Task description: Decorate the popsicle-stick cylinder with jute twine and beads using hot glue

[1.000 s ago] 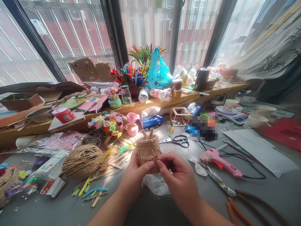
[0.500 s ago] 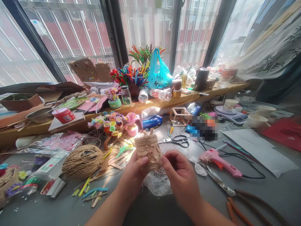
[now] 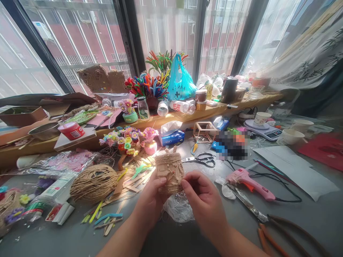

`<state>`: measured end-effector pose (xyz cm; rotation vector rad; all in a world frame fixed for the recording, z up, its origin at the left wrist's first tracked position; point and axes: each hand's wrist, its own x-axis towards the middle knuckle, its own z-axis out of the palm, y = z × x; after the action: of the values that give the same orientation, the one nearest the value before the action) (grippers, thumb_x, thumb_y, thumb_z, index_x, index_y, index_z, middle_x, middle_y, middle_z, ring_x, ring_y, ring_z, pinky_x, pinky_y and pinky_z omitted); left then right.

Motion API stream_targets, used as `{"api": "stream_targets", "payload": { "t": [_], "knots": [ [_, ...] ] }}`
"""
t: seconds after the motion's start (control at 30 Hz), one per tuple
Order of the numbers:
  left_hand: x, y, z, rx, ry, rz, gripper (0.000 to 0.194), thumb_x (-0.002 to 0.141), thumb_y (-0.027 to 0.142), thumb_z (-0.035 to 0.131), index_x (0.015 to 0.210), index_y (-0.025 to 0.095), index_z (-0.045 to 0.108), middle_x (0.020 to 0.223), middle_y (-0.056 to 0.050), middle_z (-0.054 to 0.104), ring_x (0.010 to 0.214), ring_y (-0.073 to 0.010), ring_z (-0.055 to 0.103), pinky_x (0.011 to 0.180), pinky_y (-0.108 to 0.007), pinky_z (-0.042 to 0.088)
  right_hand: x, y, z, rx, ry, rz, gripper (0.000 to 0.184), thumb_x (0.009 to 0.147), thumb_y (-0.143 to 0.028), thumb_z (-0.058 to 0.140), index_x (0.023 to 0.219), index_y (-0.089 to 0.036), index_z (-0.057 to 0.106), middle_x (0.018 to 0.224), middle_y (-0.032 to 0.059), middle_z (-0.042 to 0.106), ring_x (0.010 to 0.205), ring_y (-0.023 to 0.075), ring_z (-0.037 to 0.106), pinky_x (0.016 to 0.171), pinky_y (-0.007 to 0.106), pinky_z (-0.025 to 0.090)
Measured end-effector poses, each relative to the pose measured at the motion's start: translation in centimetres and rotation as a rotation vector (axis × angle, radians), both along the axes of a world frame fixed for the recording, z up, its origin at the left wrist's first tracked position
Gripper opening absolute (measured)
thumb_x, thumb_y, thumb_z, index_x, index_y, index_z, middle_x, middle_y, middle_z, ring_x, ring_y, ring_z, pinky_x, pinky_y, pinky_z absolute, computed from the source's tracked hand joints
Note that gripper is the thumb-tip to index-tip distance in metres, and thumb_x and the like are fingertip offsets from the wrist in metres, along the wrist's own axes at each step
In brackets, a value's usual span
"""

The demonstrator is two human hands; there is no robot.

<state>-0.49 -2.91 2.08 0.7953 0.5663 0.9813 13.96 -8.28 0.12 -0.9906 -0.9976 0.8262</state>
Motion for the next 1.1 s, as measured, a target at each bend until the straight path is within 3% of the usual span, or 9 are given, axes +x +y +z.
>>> {"api": "stream_targets", "payload": {
  "t": [0.3, 0.87, 1.1],
  "knots": [
    [0.26, -0.35, 1.12, -0.013, 0.014, 0.065, 0.036, 0.089, 0.028, 0.07, 0.124, 0.02, 0.074, 0.113, -0.009, 0.08, 0.11, -0.0288, 0.073, 0.097, -0.039, 0.055, 0.02, 0.03, -0.2, -0.004, -0.009, 0.016, 0.014, 0.101, -0.038, 0.073, 0.095, -0.025, 0.072, 0.081, -0.0006, 0.067, 0.071, 0.0142, 0.059, 0.065, 0.023, 0.05],
    [-0.07, 0.12, 0.51, -0.015, -0.025, 0.064, 0.026, 0.094, 0.031, 0.067, 0.114, 0.02, 0.078, 0.119, -0.009, 0.08, 0.114, -0.028, 0.071, 0.103, -0.043, 0.055, 0.05, 0.05, 0.03, -0.029, -0.045, 0.035, 0.016, 0.1, -0.04, 0.073, 0.095, -0.025, 0.073, 0.083, -0.0002, 0.068, 0.071, 0.0148, 0.06, 0.066, 0.024, 0.052],
    [0.11, -0.25, 0.67, 0.042, -0.022, 0.041, 0.036, 0.086, 0.026, 0.07, 0.121, 0.019, 0.075, 0.119, -0.011, 0.08, 0.113, -0.0297, 0.073, 0.103, -0.043, 0.054, 0.03, -0.01, -0.01, -0.053, -0.033, 0.043, 0.017, 0.1, -0.041, 0.073, 0.095, -0.025, 0.071, 0.082, -0.0013, 0.067, 0.07, 0.014, 0.059, 0.065, 0.024, 0.051]
  ]
}}
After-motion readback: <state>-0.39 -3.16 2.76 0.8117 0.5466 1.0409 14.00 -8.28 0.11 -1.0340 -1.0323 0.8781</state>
